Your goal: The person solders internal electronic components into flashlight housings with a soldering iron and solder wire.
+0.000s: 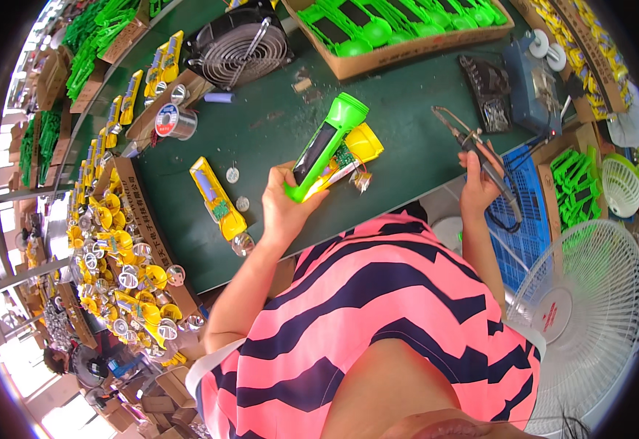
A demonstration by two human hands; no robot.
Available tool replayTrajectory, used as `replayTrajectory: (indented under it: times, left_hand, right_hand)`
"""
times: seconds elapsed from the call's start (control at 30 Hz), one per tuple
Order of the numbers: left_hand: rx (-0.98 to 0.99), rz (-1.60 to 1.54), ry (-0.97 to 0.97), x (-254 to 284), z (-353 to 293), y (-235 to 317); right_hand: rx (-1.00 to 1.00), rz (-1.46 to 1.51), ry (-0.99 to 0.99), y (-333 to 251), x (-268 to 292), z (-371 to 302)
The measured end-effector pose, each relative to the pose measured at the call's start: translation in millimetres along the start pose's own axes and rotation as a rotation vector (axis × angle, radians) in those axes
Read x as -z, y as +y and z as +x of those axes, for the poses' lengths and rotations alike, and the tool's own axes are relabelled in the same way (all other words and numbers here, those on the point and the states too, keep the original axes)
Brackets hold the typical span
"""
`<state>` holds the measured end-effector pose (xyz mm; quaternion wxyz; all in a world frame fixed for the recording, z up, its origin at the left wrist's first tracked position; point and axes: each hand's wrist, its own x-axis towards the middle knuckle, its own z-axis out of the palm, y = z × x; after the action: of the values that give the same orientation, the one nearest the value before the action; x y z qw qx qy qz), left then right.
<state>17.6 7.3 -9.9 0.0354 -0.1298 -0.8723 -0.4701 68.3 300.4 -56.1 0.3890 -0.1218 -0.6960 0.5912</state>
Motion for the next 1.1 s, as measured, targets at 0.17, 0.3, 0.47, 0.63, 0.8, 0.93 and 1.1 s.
replayTrajectory:
  times: [0.17,0.3,0.47,0.63,0.8,0.93,1.1]
  left_hand:
    - [-0.353,0.19,-0.122,57.2,107.7,63.4]
    - [-0.422,0.49,-0.069,44.9,261.3,93.2]
    - [-0.094,0.505,0.129,-16.7,437.1,36.6]
    - [0.196,0.501,0.021,-83.3,535.8,-63.6]
    - [-0.375,1.138,-0.028,-123.1,551.9,-9.7]
    - [-0.266,1.197,-0.352,-165.4,558.7,-15.6]
    - [-0.1,1.084,-0.296,-184.2,511.0,5.1]
  right_hand:
    - [-0.07,-0.048,0.035,14.7,4.0,7.2]
    - [0.07,-0.228,-0.031,33.0,11.4,8.2]
    - [0.201,-0.311,-0.113,14.9,5.0,11.7]
    - [0.133,-0.402,-0.139,6.3,0.0,20.9]
    - [0.036,-0.348,-0.154,1.5,5.6,25.6]
    - [0.029,-0.362,-0.172,2.8,6.4,23.6]
    - [0.081,-0.405,-0.144,7.1,3.8,14.9]
